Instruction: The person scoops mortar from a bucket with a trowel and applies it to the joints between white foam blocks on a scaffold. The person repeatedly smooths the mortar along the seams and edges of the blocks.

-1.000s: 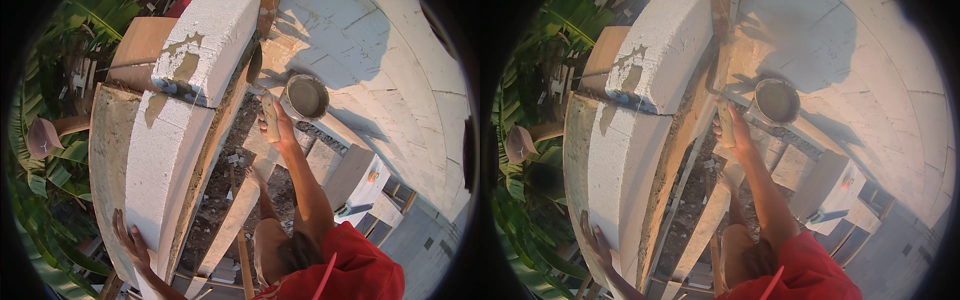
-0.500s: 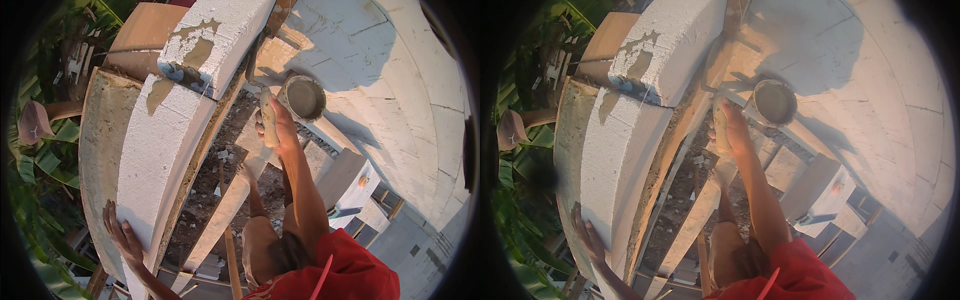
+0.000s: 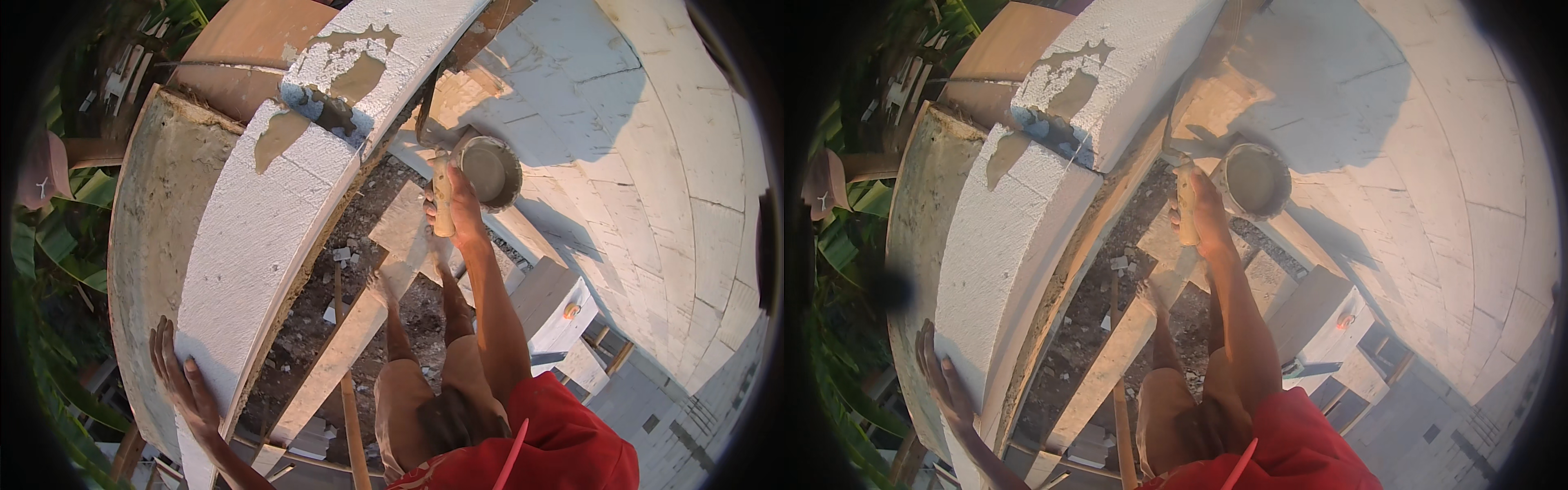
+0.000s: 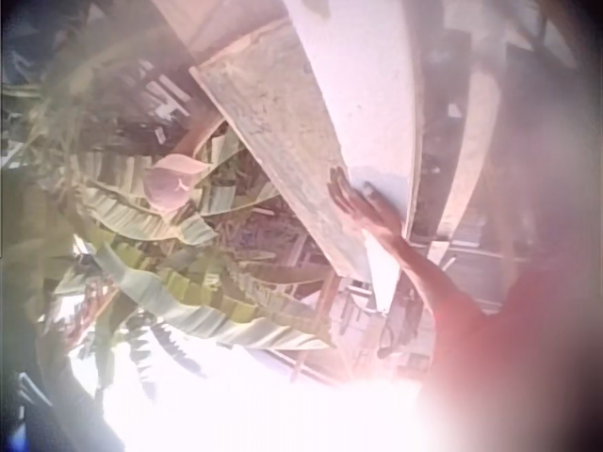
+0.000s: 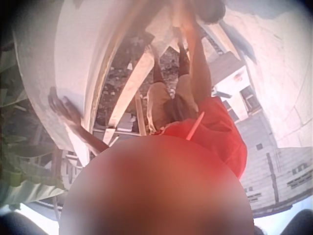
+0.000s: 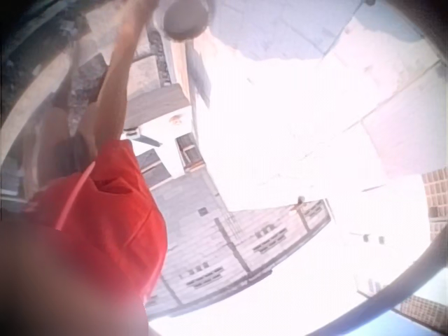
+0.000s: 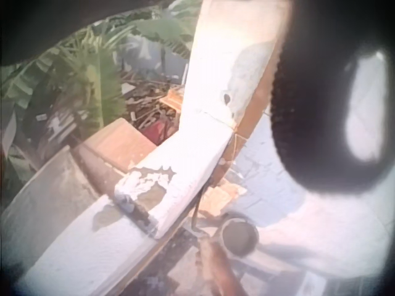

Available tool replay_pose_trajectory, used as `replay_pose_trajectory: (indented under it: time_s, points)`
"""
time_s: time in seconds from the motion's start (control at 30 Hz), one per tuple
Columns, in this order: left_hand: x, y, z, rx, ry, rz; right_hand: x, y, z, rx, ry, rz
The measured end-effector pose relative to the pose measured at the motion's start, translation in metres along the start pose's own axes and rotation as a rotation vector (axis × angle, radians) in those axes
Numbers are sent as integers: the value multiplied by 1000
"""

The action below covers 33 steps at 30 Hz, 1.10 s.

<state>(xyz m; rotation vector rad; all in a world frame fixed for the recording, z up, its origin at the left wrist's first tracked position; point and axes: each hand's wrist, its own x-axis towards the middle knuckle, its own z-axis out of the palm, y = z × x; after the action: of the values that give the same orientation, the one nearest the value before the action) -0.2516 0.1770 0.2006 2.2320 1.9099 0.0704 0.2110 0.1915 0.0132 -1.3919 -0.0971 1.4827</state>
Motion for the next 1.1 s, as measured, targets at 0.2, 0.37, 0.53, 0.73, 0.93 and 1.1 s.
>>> replay_pose_trajectory:
  time_s: [0.2,0.37,0.53,0.73,0.93,1.1]
  points:
    - [1,0,3,-8,19,3,-51,41,37,-3,17,-7]
    - [1,-2,1,-3,-4,3,-85,48,12,-38,-13,38]
    - [1,-3,1,-1,4,20,-29,19,-13,-107,69,-28]
    - [-1,-4,0,-14,-10,-11,-21,25,-4,-162,44,22]
    - [2,-4,3,-30,-14,-15,-57,71,22,-200,16,85]
    - [0,-4,1,-45,-29,-21,-79,109,58,-56,16,5]
